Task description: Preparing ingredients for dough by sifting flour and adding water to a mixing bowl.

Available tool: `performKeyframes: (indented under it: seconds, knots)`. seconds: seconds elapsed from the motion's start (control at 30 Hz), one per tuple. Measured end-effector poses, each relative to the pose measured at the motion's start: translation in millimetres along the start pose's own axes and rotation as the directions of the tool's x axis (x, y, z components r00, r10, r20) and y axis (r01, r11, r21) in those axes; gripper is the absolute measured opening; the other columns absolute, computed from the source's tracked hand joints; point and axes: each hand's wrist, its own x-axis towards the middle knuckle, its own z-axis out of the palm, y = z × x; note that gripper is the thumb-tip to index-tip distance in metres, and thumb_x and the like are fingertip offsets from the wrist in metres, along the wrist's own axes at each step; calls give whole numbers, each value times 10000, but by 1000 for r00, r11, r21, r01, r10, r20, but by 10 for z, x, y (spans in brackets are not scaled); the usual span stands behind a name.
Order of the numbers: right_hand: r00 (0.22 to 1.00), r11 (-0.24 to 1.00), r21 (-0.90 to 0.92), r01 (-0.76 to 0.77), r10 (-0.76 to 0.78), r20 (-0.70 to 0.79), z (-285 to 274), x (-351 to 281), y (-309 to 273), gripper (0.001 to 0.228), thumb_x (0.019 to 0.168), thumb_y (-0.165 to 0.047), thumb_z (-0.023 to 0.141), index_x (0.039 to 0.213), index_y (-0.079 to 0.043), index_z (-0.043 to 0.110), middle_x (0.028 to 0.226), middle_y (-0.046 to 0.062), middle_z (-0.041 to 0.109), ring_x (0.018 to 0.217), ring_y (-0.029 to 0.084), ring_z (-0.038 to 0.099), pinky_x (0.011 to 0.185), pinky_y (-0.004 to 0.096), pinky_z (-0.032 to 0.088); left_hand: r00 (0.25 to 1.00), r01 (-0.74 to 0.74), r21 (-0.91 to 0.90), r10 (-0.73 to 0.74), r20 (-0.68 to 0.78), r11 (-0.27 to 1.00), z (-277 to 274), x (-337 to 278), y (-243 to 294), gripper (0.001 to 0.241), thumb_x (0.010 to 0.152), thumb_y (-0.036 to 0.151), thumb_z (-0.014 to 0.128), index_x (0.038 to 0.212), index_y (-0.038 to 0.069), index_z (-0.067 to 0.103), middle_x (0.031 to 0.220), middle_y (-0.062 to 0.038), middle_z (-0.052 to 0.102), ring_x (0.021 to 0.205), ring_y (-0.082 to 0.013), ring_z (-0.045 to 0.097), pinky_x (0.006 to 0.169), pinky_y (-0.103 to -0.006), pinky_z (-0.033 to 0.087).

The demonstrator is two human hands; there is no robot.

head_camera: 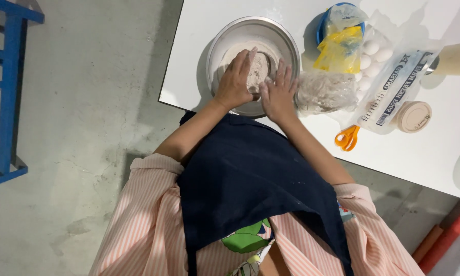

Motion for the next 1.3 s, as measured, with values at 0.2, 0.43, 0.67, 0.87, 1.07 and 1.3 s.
performKeyframes:
  seconds: [0.2, 0.43, 0.67, 0.87, 1.07, 1.3]
  knots:
    - [993, 973, 216, -81, 60, 104, -455, 81, -335, 511, 1073, -460, 404, 1272, -141, 751, 1719, 152, -34, 1563, 468, -63, 1178, 741, 3, 997, 8, 1, -8, -73, 1000, -25, 12, 29, 1143, 792, 408, 936, 1627, 89, 223, 1524, -265, 387, 1400, -451, 451, 1172, -485, 415]
    - [1000, 989, 146, 10, -8, -15, -440, 292, -16, 461, 1114, -433, 425, 1320, -183, 752, 1757, 130, 54, 1603, 452, -2, 1228, 729, 59, 991, 78, -35, -74, 110, 996, -7, -13, 69, 1257, 587, 298, 942, 1604, 100, 229, 1516, -247, 385, 1394, -440, 451, 1155, -474, 423]
    - [994, 994, -21, 111, -111, -6, -248, 219, 94, 471, 1113, -410, 434, 1330, -128, 743, 1746, 148, 35, 1574, 469, 8, 1165, 750, 51, 995, -40, -41, 44, 84, 998, 52, -39, 1, 1269, 567, 284, 945, 1588, 64, 224, 1499, -271, 384, 1389, -454, 429, 1155, -499, 403]
    - [992, 991, 128, 47, -61, 112, -411, 141, -27, 483, 1102, -435, 405, 1234, -148, 770, 1752, 125, 24, 1584, 462, -15, 1201, 726, 31, 999, 26, -34, -25, 27, 999, 28, -29, -17, 1166, 688, 236, 907, 1639, 101, 245, 1557, -238, 387, 1428, -429, 455, 1195, -456, 437]
    - [995, 972, 236, 10, -34, 97, -576, 189, 76, 336, 990, -463, 630, 1142, -230, 817, 1750, 113, 90, 1589, 464, 7, 1218, 718, 64, 992, 55, -59, -48, 119, 997, -29, 37, 61, 1306, 531, 280, 946, 1604, 95, 226, 1529, -237, 359, 1376, -448, 457, 1142, -466, 441]
    - [994, 990, 125, 64, -74, 82, -452, 200, 36, 237, 823, -378, 833, 983, -204, 842, 1726, 128, 172, 1567, 476, 64, 1190, 727, 92, 994, -41, -31, 44, 102, 999, 33, 27, 42, 1336, 549, 332, 972, 1620, 99, 207, 1536, -230, 349, 1413, -442, 441, 1172, -477, 425]
